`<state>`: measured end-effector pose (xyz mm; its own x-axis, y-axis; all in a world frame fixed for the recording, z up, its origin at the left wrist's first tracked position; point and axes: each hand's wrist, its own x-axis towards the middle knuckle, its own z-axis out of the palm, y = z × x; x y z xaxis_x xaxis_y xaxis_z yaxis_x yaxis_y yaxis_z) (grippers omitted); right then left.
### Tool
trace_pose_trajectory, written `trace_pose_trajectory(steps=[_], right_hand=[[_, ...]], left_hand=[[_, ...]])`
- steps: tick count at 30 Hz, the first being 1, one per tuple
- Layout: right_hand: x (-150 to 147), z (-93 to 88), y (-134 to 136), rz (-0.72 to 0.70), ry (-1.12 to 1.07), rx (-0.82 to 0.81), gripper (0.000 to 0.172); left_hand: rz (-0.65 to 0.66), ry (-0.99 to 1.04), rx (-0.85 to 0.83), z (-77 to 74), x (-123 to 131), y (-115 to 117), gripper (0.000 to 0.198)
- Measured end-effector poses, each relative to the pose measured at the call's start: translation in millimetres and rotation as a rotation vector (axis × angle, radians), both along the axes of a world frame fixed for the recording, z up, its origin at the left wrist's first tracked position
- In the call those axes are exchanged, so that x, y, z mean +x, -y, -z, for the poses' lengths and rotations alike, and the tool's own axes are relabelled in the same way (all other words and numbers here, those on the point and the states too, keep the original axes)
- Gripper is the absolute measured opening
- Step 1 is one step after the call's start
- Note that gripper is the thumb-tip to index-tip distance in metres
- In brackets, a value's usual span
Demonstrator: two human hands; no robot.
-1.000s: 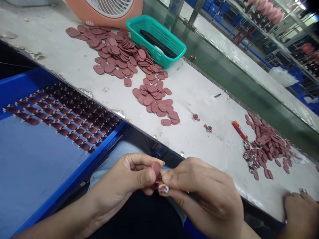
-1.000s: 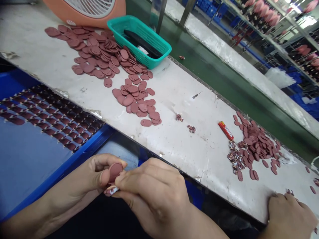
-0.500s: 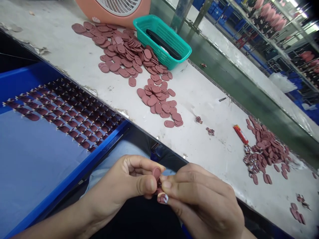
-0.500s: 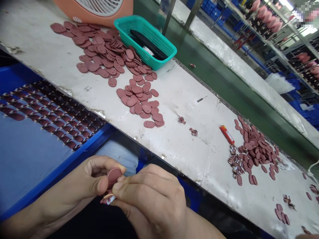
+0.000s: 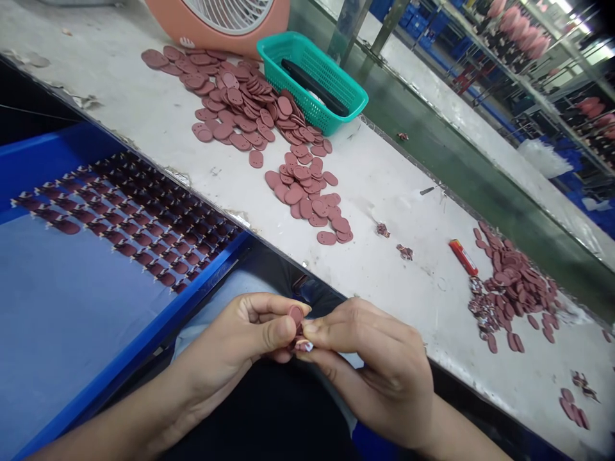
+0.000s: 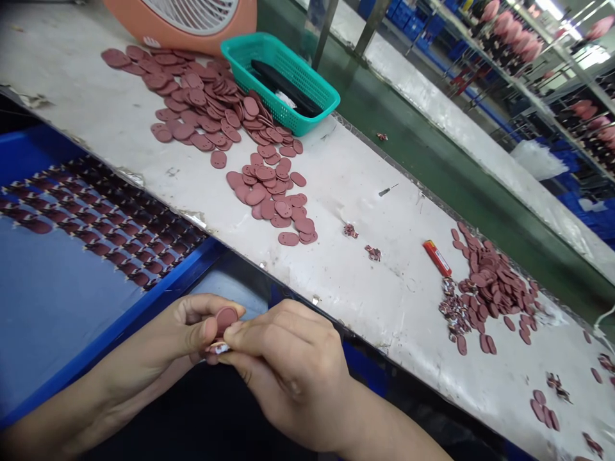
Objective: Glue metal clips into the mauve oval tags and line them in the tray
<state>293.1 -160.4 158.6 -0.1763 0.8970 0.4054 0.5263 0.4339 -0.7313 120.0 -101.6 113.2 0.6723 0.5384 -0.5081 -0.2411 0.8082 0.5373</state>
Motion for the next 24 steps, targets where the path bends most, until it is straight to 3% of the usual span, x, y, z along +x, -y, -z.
trace_pose_trajectory(steps=[7, 13, 18, 24], right_hand=[[3, 1.9, -1, -0.028, 0.006, -0.034, 0.010], [8, 0.8, 3, 0.054, 0.069, 0.020, 0.045], [8, 6.5, 2, 0.070, 0.039, -0.054, 0.023], [3, 13.0, -2, 0.052, -0.019, -0.061, 0.014]], left_hand=[[0.062, 0.006, -0.076, 8.3, -1, -1, 0.033], [0.066, 0.018, -0.143, 9.9, -2, -5, 0.037], [0.070, 0.054, -0.150, 11.9, -2, -5, 0.037], [0.045, 0.058, -0.152, 13.2, -4, -2, 0.036]])
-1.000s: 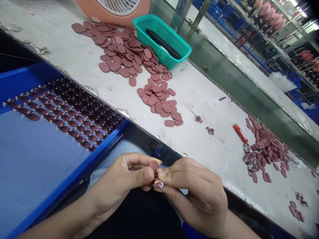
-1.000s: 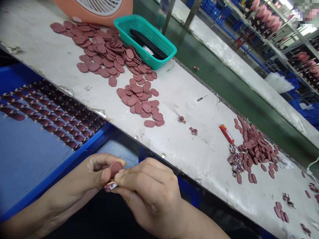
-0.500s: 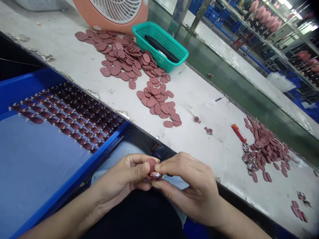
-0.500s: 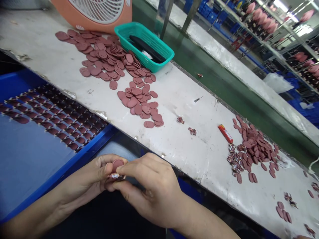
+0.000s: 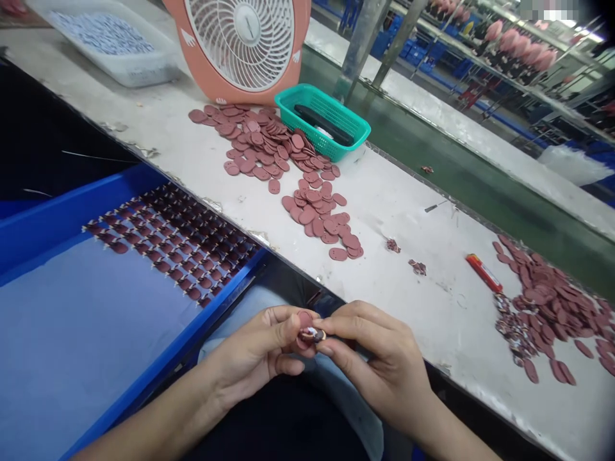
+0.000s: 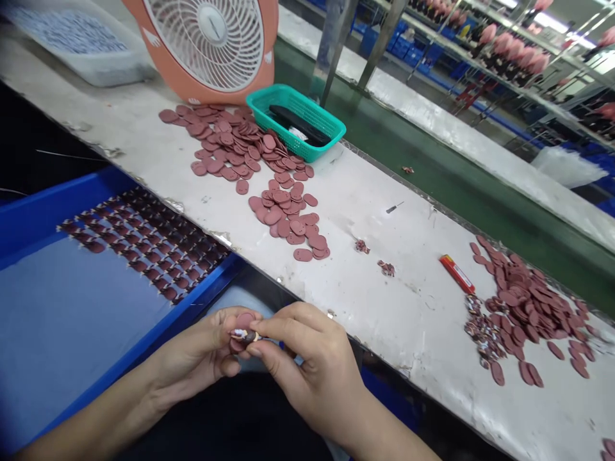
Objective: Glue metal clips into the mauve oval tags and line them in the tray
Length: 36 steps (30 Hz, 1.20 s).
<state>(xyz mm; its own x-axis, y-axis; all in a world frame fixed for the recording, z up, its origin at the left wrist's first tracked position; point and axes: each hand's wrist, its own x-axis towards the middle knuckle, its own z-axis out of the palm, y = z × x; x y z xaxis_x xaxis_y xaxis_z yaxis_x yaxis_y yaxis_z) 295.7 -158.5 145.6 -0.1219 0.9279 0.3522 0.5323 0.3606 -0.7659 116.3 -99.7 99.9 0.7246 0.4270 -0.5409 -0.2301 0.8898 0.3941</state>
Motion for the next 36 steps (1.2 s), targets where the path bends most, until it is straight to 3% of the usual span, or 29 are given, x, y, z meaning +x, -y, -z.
trace_pose_trajectory(steps=[7, 10, 13, 17, 21, 25, 29, 33, 36], right_hand=[[-2, -1.1, -3, -0.026, -0.045, -0.034, 0.014], [-4, -1.4, -7, 0.008, -0.006, 0.032, 0.015], [-8, 2.2, -9, 0.093, 0.132, 0.194, 0.018], [-14, 13.4, -11, 0.200, 0.415, 0.492, 0.025], [-20, 23.2, -16, 0.181, 0.545, 0.673, 0.029], [-23, 31.3, -22, 0.130, 0.525, 0.688, 0.021], [-25, 38.0, -28, 0.108, 0.513, 0.632, 0.029], [-29, 30.6, -28, 0.113, 0.505, 0.650, 0.019], [-27, 23.6, -21, 0.098, 0.499, 0.599, 0.010]], left_hand=[[-0.009, 0.018, 0.036, 3.7, -4, 1, 0.043], [0.000, 0.051, 0.081, 6.1, -8, -4, 0.056], [-0.107, -0.043, 0.114, 5.3, -12, -5, 0.061], [-0.352, -0.265, 0.249, -3.0, -13, 0, 0.036], [-0.349, -0.258, 0.364, -14.2, -7, 4, 0.035], [-0.375, -0.321, 0.404, -16.6, -4, 0, 0.028], [-0.391, -0.341, 0.410, -12.5, -4, -2, 0.025], [-0.418, -0.398, 0.355, -11.7, -7, -5, 0.029], [-0.488, -0.512, 0.331, -3.6, -26, -17, 0.034]])
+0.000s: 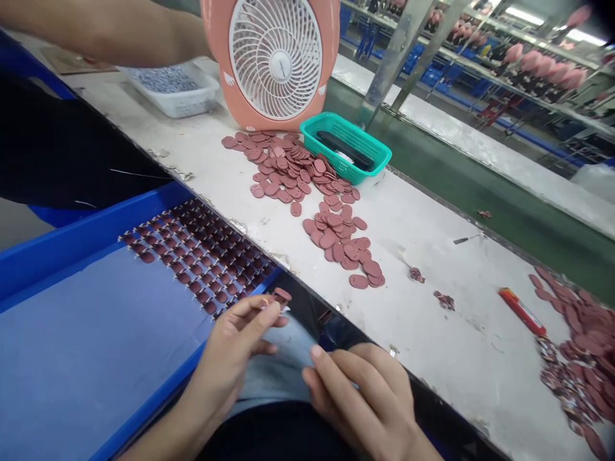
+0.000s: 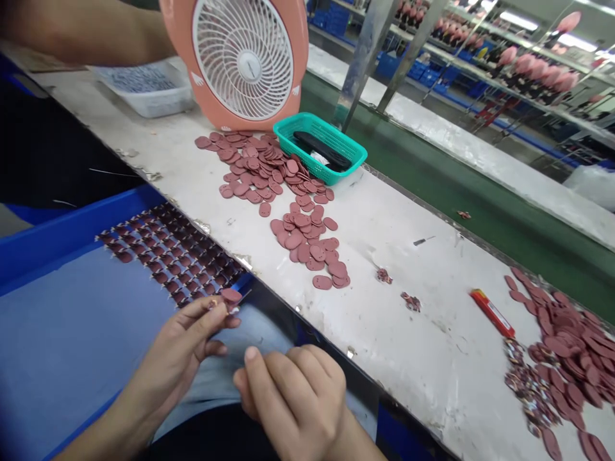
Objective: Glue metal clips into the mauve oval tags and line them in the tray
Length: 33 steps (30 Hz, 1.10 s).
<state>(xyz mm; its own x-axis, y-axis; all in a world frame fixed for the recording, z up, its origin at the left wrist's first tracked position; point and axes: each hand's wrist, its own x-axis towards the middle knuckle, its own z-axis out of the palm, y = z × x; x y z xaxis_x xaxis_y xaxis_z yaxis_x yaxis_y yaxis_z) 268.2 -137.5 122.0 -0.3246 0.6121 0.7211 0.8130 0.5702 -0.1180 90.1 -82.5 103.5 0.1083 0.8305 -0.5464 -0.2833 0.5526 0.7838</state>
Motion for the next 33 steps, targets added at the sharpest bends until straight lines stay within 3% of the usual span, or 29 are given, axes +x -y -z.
trace_pose_trajectory(steps=[3, 5, 6, 8, 13, 18, 24, 29, 33], right_hand=[[8, 3.4, 10, 0.028, -0.022, -0.018, 0.012], [14, 10.5, 17, 0.086, -0.047, -0.017, 0.012], [17, 14.3, 19, 0.116, -0.056, -0.020, 0.012], [22, 20.8, 23, 0.165, -0.071, -0.021, 0.014], [28, 26.7, 25, 0.177, -0.068, -0.068, 0.019], [30, 34.3, 28, 0.212, -0.128, -0.063, 0.022], [37, 41.4, 35, 0.222, -0.096, -0.094, 0.029], [44, 33.4, 31, 0.194, -0.019, -0.084, 0.027], [48, 26.0, 24, 0.185, 0.007, -0.033, 0.024]], left_hand=[[-0.126, -0.204, 0.069, 25.8, -45, -23, 0.037], [-0.148, -0.529, 0.153, 50.3, -85, -43, 0.034], [-0.178, -0.789, 0.170, 62.8, -105, -53, 0.034], [-0.185, -1.008, 0.136, 84.3, -144, -73, 0.032], [0.043, -1.320, 0.042, 109.3, -203, -109, 0.036], [0.192, -1.437, -0.017, 120.2, -224, -125, 0.040], [0.299, -1.468, 0.081, 126.7, -231, -122, 0.041], [0.286, -1.462, 0.173, 128.8, -231, -124, 0.039], [0.201, -1.437, 0.272, 134.1, -231, -125, 0.038]])
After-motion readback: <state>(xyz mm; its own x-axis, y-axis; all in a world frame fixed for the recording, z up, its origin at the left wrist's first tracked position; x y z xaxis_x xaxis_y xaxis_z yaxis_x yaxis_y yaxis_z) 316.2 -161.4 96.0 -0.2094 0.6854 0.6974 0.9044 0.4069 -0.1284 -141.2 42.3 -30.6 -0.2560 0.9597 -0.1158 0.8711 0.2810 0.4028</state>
